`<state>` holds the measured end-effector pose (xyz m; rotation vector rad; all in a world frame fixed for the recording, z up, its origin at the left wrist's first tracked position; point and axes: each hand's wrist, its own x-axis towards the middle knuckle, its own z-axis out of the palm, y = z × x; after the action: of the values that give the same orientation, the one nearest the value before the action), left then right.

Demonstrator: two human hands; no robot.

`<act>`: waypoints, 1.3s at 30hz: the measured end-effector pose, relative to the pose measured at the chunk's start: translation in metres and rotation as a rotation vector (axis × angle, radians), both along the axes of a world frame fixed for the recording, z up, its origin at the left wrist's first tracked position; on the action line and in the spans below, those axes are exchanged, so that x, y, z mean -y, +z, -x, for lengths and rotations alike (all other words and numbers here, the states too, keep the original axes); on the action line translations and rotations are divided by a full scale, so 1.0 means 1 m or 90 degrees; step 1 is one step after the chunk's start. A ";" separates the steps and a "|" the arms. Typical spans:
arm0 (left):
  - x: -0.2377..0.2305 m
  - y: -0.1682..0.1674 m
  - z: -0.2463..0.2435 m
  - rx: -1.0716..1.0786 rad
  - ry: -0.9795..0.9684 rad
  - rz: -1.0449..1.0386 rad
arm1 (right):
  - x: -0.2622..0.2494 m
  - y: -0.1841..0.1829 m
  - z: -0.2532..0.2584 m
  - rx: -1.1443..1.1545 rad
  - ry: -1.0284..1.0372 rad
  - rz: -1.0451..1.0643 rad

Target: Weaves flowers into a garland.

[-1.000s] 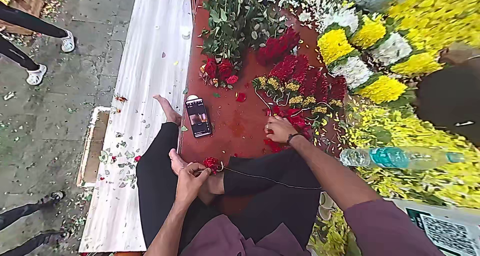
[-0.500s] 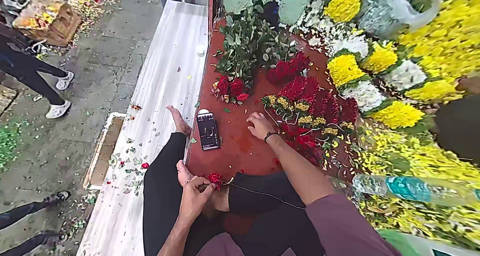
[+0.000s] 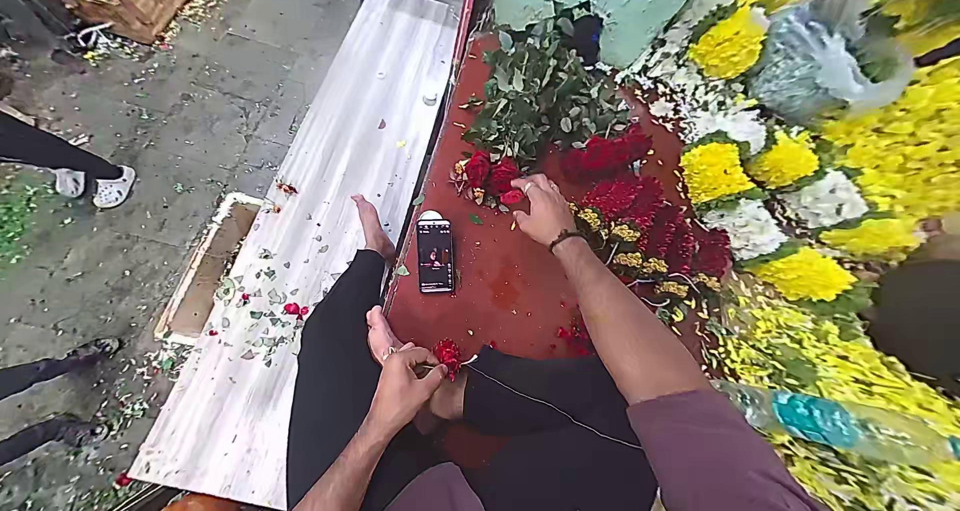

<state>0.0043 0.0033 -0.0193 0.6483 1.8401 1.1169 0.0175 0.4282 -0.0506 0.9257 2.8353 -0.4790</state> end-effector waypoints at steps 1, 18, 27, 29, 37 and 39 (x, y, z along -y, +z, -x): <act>0.004 0.000 0.000 -0.010 -0.003 0.005 | -0.005 -0.009 0.026 0.024 0.018 -0.039; -0.002 0.001 0.005 0.078 -0.018 -0.051 | -0.079 -0.021 0.065 -0.351 -0.286 0.493; -0.003 0.003 0.006 0.081 -0.013 -0.029 | -0.044 -0.071 0.061 -0.086 -0.226 0.078; -0.003 0.003 0.007 0.084 -0.016 -0.031 | -0.042 -0.081 0.060 -0.075 -0.159 0.100; -0.004 0.006 0.008 0.088 -0.024 -0.029 | -0.036 -0.087 0.074 0.151 -0.045 0.016; -0.003 0.006 0.008 0.085 -0.022 -0.029 | -0.039 -0.082 0.079 0.066 -0.104 0.082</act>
<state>-0.0038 0.0061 -0.0133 0.6135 1.6885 1.1540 -0.0610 0.4670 -0.1321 1.1264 2.6148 -0.6059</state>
